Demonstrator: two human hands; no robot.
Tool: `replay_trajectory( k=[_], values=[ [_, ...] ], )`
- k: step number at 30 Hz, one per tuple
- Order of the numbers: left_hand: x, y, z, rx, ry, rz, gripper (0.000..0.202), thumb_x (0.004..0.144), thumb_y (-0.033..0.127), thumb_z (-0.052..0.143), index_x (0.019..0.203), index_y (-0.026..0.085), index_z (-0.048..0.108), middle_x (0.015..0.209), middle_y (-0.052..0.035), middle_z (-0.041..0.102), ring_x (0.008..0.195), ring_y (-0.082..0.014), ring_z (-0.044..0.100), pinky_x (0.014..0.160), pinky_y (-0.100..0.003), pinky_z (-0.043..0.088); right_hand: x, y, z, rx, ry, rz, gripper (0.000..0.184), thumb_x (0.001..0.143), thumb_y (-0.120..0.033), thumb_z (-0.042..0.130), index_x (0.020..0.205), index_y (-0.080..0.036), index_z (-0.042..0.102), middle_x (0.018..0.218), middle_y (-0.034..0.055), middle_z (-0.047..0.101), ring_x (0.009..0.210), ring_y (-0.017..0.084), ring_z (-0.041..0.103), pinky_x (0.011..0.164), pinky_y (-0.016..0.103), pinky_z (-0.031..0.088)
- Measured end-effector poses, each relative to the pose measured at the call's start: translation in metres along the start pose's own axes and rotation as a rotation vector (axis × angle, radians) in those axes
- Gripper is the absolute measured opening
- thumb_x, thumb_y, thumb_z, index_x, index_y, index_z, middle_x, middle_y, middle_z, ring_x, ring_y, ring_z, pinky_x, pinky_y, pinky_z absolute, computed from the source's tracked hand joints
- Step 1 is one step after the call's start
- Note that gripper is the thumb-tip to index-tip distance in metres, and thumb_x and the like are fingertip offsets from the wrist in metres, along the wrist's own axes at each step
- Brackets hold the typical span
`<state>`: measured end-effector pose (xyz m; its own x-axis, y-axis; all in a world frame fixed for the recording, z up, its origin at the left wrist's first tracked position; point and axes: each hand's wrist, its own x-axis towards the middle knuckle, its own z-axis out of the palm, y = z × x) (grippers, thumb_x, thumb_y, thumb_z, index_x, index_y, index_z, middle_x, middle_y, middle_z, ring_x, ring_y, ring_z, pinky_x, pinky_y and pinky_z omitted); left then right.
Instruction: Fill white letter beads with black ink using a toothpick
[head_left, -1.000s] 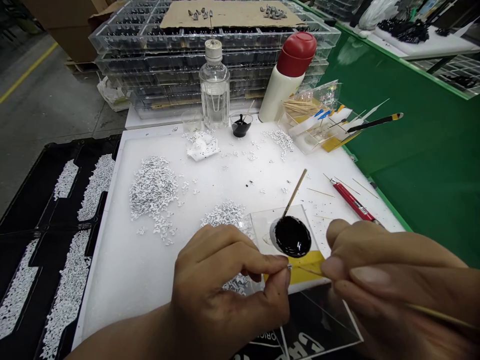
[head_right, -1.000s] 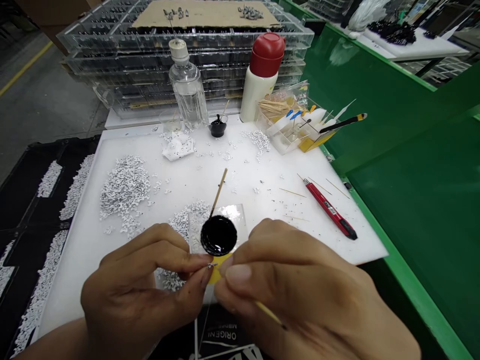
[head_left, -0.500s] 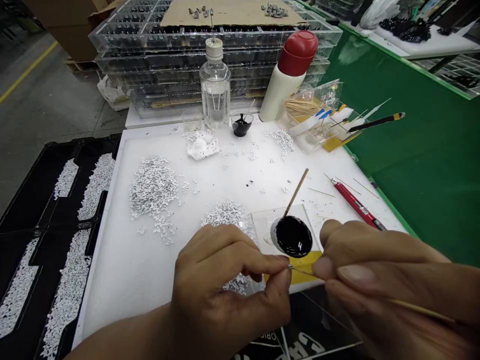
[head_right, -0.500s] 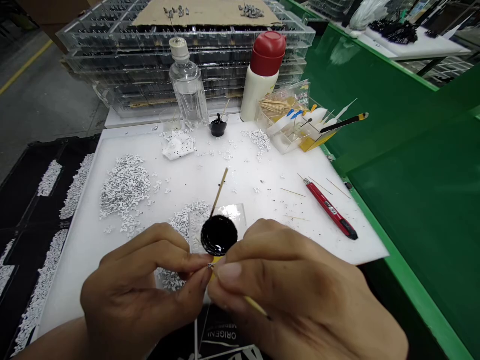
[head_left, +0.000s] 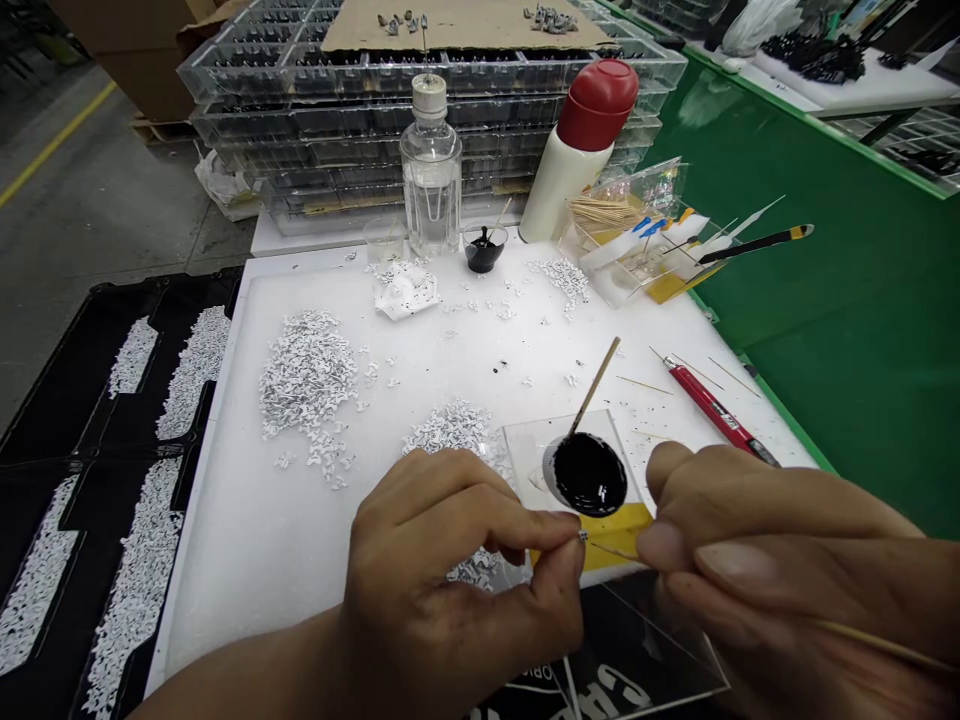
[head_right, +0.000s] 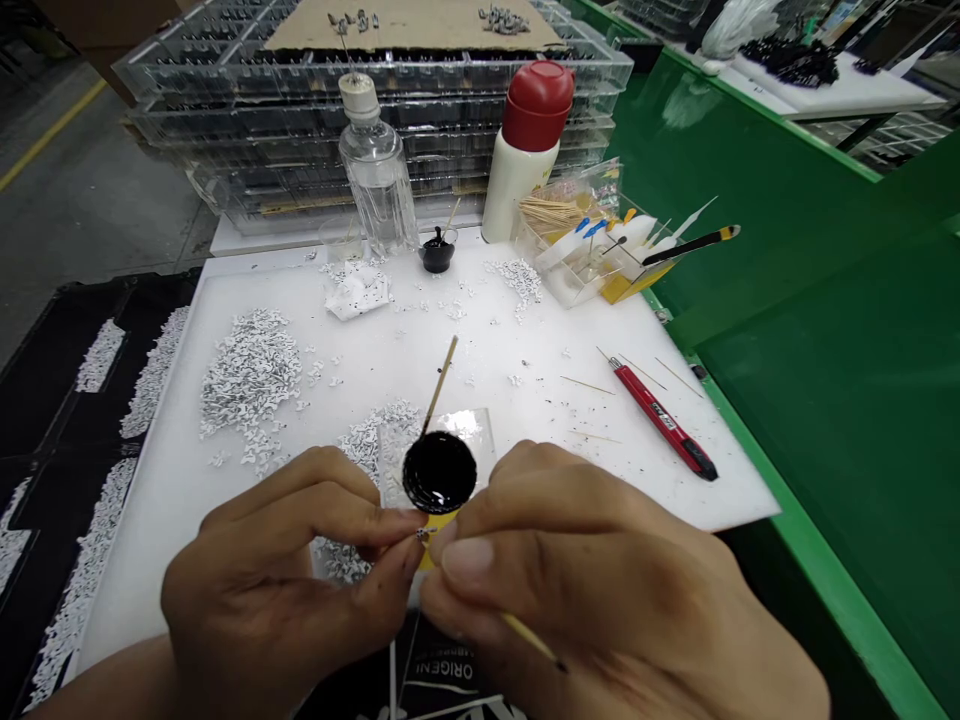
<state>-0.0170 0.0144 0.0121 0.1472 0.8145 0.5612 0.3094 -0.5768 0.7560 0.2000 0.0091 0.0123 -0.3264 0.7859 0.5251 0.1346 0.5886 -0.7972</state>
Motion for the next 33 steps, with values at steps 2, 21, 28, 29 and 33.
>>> replay_trajectory(
  k=[2, 21, 28, 29, 33],
  values=[
    [0.001, 0.001, 0.001, 0.000, -0.001, -0.002, 0.017, 0.077, -0.001, 0.075, 0.080, 0.016, 0.072, 0.064, 0.0024, 0.074, 0.054, -0.0107, 0.066, 0.049, -0.023, 0.056, 0.001, -0.001, 0.000, 0.000, -0.039, 0.005, 0.048, 0.089, -0.005, 0.074, 0.131, -0.028, 0.070, 0.106, 0.0016, 0.075, 0.072, 0.013, 0.065, 0.068, 0.031, 0.065],
    [0.001, 0.003, 0.001, -0.001, -0.009, -0.004, 0.017, 0.077, 0.000, 0.076, 0.080, 0.017, 0.072, 0.064, 0.0026, 0.074, 0.053, -0.0109, 0.067, 0.049, -0.024, 0.057, 0.003, -0.011, 0.006, -0.075, 0.010, 0.038, 0.032, 0.092, -0.010, 0.075, 0.120, -0.026, 0.070, 0.094, -0.0030, 0.070, 0.058, 0.009, 0.047, 0.055, 0.026, 0.055],
    [0.001, 0.002, 0.001, 0.003, -0.003, 0.002, 0.017, 0.077, 0.000, 0.076, 0.078, 0.016, 0.071, 0.063, 0.0032, 0.074, 0.052, -0.0098, 0.066, 0.048, -0.023, 0.056, 0.006, -0.008, 0.006, -0.076, 0.015, 0.044, 0.034, 0.090, -0.011, 0.077, 0.120, -0.027, 0.073, 0.092, -0.0019, 0.071, 0.056, 0.009, 0.048, 0.049, 0.027, 0.051],
    [0.001, 0.002, 0.001, 0.001, -0.004, 0.004, 0.017, 0.077, 0.000, 0.077, 0.078, 0.016, 0.071, 0.063, 0.0032, 0.074, 0.052, -0.0097, 0.066, 0.048, -0.023, 0.056, 0.005, -0.007, 0.005, -0.073, 0.009, 0.038, 0.034, 0.090, -0.011, 0.077, 0.120, -0.027, 0.073, 0.092, -0.0014, 0.072, 0.057, 0.009, 0.049, 0.050, 0.027, 0.052],
    [0.001, 0.001, 0.001, -0.003, 0.003, -0.002, 0.016, 0.076, -0.001, 0.077, 0.077, 0.014, 0.072, 0.062, 0.0026, 0.073, 0.052, -0.0096, 0.067, 0.048, -0.022, 0.055, -0.003, -0.002, 0.003, -0.056, -0.005, 0.068, 0.044, 0.089, -0.012, 0.077, 0.128, -0.034, 0.073, 0.099, 0.0014, 0.076, 0.069, 0.015, 0.067, 0.057, 0.031, 0.060]
  ],
)
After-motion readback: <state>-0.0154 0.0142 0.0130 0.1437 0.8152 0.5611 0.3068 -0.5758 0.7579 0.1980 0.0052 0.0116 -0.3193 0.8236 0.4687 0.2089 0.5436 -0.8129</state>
